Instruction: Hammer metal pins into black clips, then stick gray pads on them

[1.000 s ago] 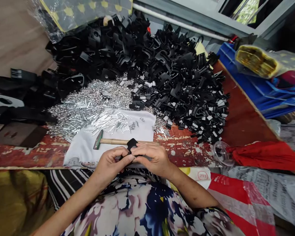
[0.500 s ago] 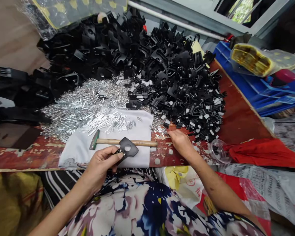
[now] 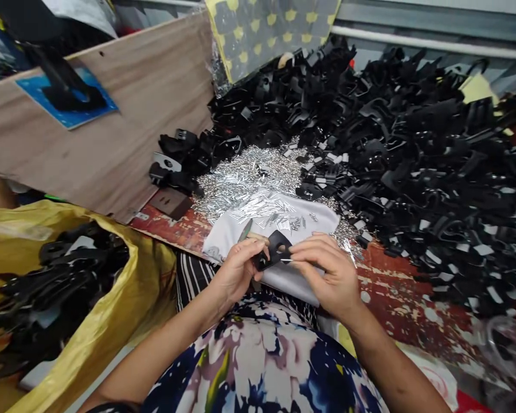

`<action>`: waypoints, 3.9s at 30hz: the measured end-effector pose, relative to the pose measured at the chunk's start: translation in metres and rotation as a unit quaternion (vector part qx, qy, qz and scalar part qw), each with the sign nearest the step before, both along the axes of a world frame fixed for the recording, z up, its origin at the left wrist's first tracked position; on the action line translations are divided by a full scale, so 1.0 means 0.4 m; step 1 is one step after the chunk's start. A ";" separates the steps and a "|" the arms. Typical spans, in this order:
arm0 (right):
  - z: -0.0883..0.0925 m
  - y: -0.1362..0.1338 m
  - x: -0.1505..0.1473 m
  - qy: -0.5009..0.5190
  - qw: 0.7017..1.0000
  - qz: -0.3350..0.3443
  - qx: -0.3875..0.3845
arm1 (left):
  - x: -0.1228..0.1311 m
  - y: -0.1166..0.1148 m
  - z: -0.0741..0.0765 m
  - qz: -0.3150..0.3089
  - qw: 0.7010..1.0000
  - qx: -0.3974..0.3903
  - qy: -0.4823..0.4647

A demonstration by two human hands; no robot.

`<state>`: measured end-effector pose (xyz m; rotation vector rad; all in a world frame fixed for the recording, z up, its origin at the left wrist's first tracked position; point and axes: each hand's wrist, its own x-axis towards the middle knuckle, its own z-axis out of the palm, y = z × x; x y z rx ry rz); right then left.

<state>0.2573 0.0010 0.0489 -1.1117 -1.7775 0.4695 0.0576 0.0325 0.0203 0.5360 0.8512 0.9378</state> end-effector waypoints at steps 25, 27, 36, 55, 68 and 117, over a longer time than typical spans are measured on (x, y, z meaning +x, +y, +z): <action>-0.027 0.031 -0.153 -0.224 0.967 0.010 0.123 | -0.020 -0.017 -0.033 0.083 0.993 0.006 -0.084; -0.033 0.032 -0.157 -0.249 0.957 0.003 0.147 | -0.019 -0.019 -0.030 0.087 0.993 0.005 -0.075; -0.059 0.053 -0.159 -0.207 0.974 0.020 0.093 | -0.111 -0.082 -0.023 0.060 0.989 0.101 0.085; -0.067 -0.040 0.027 -0.271 0.963 0.015 -0.005 | -0.144 -0.074 -0.151 0.074 0.819 0.217 0.526; -0.119 -0.049 -0.004 -0.344 0.938 0.037 -0.014 | -0.148 -0.073 -0.163 0.098 0.822 0.214 0.519; -0.052 0.608 -0.343 -0.138 0.976 0.047 -0.161 | -0.201 0.026 -0.130 0.051 0.980 0.128 0.143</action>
